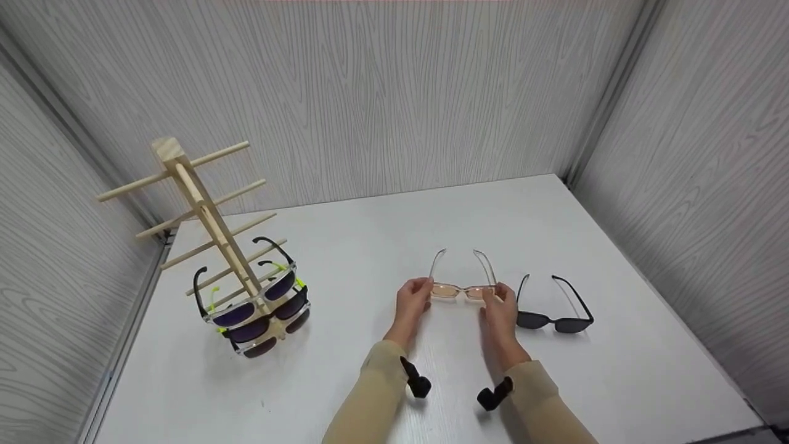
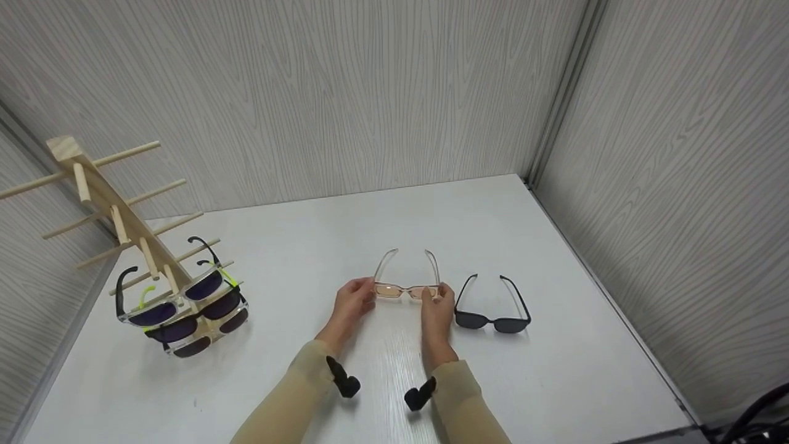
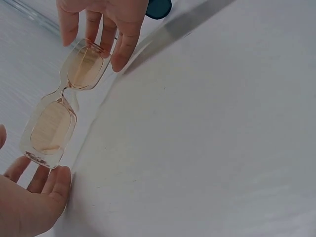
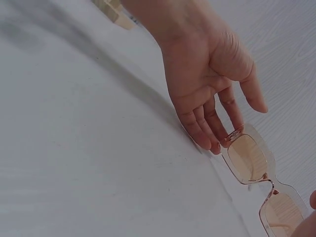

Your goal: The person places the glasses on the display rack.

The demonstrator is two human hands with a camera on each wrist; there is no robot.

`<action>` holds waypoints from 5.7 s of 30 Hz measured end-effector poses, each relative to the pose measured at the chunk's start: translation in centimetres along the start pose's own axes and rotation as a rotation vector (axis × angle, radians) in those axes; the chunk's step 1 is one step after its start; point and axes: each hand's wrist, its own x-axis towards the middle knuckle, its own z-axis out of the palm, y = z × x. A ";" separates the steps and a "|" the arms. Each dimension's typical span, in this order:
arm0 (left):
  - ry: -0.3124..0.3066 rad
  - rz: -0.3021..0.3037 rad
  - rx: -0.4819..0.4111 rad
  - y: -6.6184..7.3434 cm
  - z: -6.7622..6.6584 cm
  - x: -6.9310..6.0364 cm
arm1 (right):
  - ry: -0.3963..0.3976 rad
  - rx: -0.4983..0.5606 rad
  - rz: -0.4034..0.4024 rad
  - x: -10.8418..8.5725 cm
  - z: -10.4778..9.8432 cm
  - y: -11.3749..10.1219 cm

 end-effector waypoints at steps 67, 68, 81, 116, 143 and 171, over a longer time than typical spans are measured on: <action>0.039 0.204 -0.093 2.5 -6.4 -7.6 | -0.130 0.285 -0.105 -6.1 0.6 -1.8; 0.042 0.210 -0.098 2.6 -6.4 -7.8 | -0.132 0.279 -0.105 -6.2 0.5 -1.8; 0.040 0.272 -0.118 3.1 -7.4 -9.6 | -0.182 0.266 -0.142 -7.0 0.4 -2.0; 0.060 0.264 -0.169 3.8 -11.3 -12.7 | -0.397 0.318 -0.131 -9.1 2.2 -2.4; 0.138 0.284 -0.171 6.8 -13.6 -16.0 | -0.608 0.315 -0.237 -9.7 4.5 -4.8; 0.241 0.422 -0.330 9.5 -14.5 -18.0 | -0.751 0.491 -0.209 -10.3 7.5 -7.6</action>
